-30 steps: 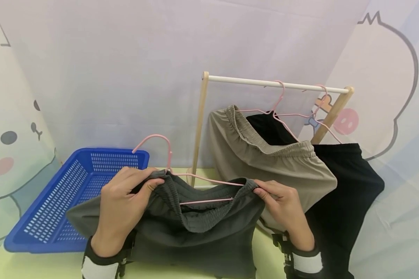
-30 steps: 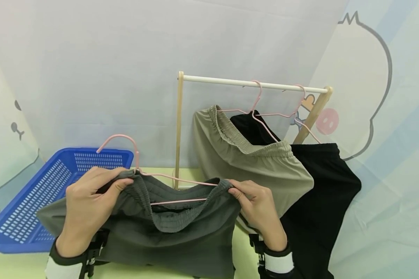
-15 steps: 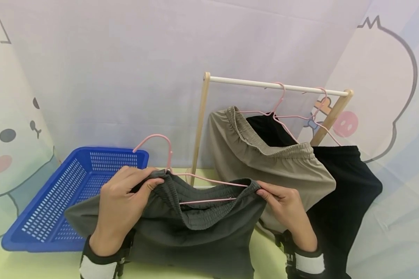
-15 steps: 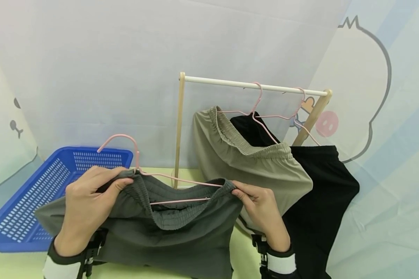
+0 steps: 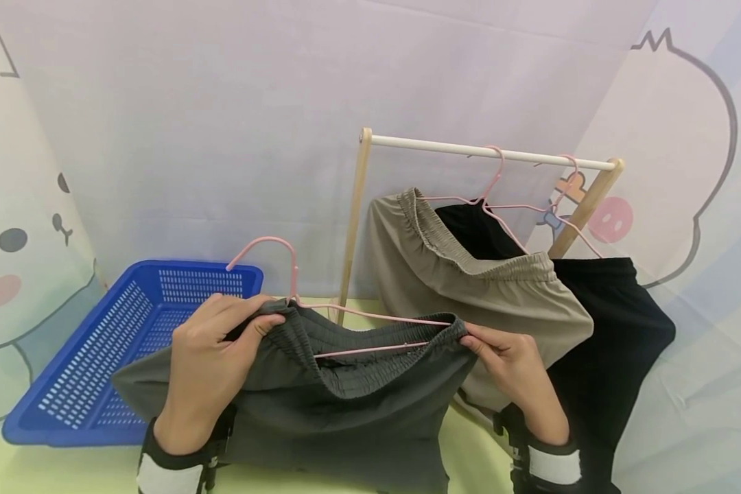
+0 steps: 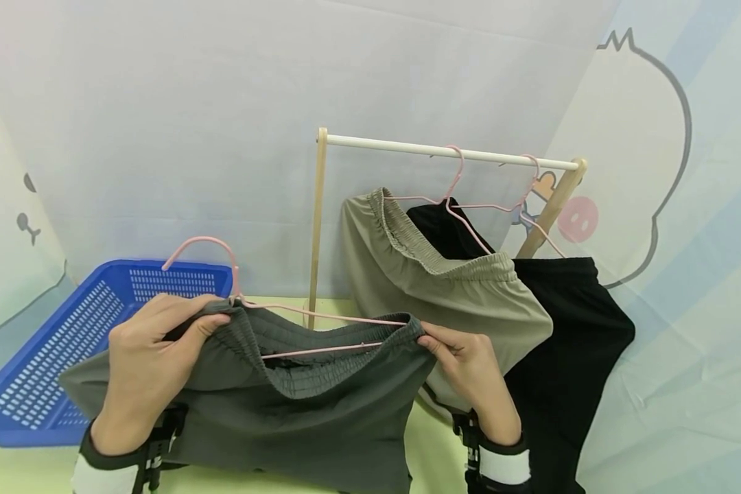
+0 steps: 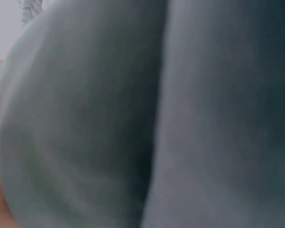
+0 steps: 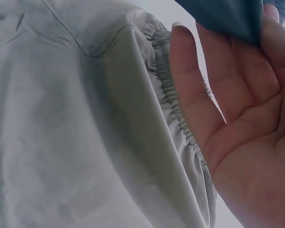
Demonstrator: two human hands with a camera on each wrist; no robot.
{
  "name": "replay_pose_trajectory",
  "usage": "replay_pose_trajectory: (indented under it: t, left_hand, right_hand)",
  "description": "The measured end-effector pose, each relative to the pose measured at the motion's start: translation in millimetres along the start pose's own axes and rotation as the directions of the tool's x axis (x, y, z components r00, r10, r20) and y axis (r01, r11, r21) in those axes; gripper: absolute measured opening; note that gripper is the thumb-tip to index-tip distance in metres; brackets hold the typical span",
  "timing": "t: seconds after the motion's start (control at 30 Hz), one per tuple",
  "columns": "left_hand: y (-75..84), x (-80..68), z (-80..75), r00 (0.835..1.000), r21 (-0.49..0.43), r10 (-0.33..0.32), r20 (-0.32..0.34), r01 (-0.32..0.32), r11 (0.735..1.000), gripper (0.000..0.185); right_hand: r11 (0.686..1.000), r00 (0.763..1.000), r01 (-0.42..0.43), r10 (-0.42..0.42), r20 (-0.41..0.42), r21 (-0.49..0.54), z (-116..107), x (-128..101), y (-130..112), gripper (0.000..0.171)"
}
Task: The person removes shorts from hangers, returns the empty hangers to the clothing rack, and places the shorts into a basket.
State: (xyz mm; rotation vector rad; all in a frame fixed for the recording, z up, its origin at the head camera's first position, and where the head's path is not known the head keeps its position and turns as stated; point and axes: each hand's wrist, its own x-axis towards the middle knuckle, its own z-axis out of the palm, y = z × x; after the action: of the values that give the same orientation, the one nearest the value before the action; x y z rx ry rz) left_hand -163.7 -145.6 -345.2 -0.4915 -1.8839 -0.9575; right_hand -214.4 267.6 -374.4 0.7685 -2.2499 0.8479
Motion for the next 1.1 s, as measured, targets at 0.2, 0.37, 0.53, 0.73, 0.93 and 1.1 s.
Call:
replay_pose_trajectory:
  t: [0.2,0.37,0.53,0.73,0.93,1.1]
  left_hand:
    - [-2.1,-1.1,-0.7,1.0,-0.022,-0.002,-0.029,0.001,1.0,0.026]
    - [-3.9,-2.4,-4.0,0.997,-0.05,-0.014,-0.076,0.01,0.999,0.034]
    - [-1.6,-2.1,-3.9,0.996,-0.074,-0.023,-0.088,0.017,0.997,0.032]
    - [0.1,-2.3,-2.0,0.997,-0.103,-0.029,-0.069,0.022,0.994,0.029]
    - [1.3,-2.8,0.0,0.998,-0.1,-0.021,-0.061,0.015,0.995,0.03]
    - [1.7,-3.1,1.6,0.998,-0.089,-0.01,-0.055,0.005,0.996,0.032]
  right_hand:
    - [0.999,0.998,-0.023,0.025,0.052,-0.042,-2,-2,4,0.026]
    - [0.996,0.989,-0.072,0.079,0.122,-0.06,-4,-3,7,0.02]
    - [0.989,0.952,-0.145,0.141,0.27,-0.005,-2,-3,5,0.012]
    - [0.975,0.849,-0.22,0.186,0.495,0.011,6,-6,3,0.02]
    - [0.961,0.73,-0.275,0.213,0.65,-0.005,17,-8,2,0.014]
    - [0.948,0.668,-0.317,0.213,0.713,0.013,25,-6,1,0.02]
